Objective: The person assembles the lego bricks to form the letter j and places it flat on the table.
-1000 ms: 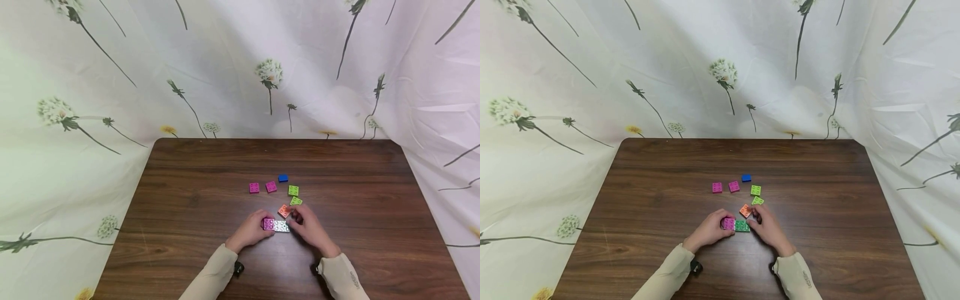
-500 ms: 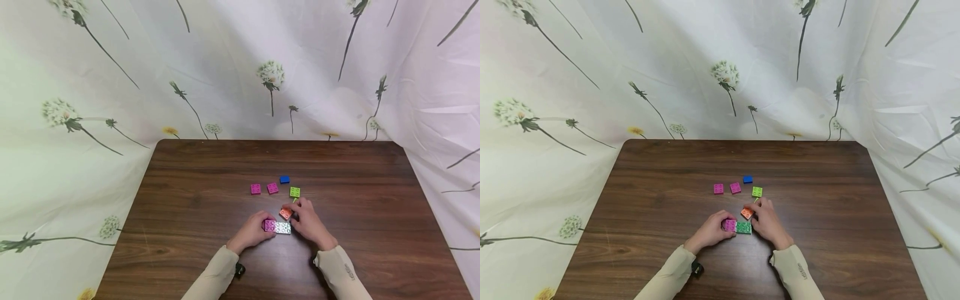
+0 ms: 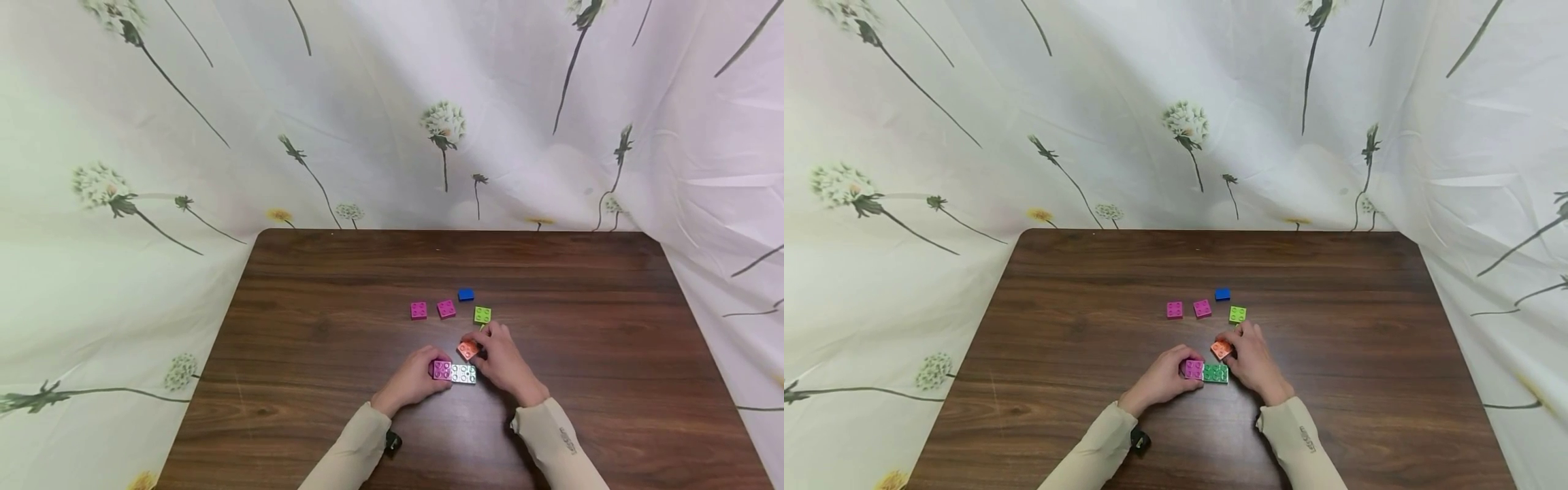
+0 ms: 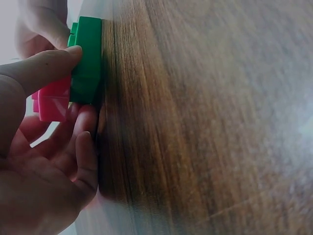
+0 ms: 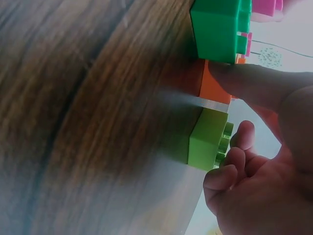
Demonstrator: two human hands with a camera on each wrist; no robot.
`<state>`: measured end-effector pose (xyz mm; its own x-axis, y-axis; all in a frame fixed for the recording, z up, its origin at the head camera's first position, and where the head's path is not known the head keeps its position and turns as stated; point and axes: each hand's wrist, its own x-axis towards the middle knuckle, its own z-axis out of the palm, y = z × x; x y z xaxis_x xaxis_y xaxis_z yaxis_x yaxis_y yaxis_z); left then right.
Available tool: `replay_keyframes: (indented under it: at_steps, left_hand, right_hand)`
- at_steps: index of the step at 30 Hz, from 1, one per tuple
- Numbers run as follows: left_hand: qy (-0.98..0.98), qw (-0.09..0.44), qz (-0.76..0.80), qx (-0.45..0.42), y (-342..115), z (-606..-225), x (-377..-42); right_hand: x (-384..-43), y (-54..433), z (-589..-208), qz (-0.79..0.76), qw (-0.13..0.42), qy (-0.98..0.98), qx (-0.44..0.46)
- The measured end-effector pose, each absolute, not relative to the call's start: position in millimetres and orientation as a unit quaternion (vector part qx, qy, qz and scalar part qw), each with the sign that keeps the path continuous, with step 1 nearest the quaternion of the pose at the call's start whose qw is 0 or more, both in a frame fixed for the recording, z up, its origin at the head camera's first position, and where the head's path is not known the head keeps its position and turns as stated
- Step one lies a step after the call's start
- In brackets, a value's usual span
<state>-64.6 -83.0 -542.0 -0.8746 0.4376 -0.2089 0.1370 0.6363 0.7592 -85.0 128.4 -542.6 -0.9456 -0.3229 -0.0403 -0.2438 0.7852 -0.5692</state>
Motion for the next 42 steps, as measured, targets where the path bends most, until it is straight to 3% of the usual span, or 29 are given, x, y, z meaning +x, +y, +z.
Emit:
replay_keyframes:
  at_steps: [23, 42]
  left_hand:
    - [0.887, 0.189, 0.393, 0.154, -82.5, -541.7, -62.4]
    - [0.896, 0.169, 0.388, 0.136, -80.7, -544.2, -65.8]
  right_hand:
    - [-89.8, 132.1, -540.1, -0.314, 0.051, 0.939, -0.133]
    - [-83.2, 152.4, -539.4, -0.486, -0.030, 0.864, -0.124]
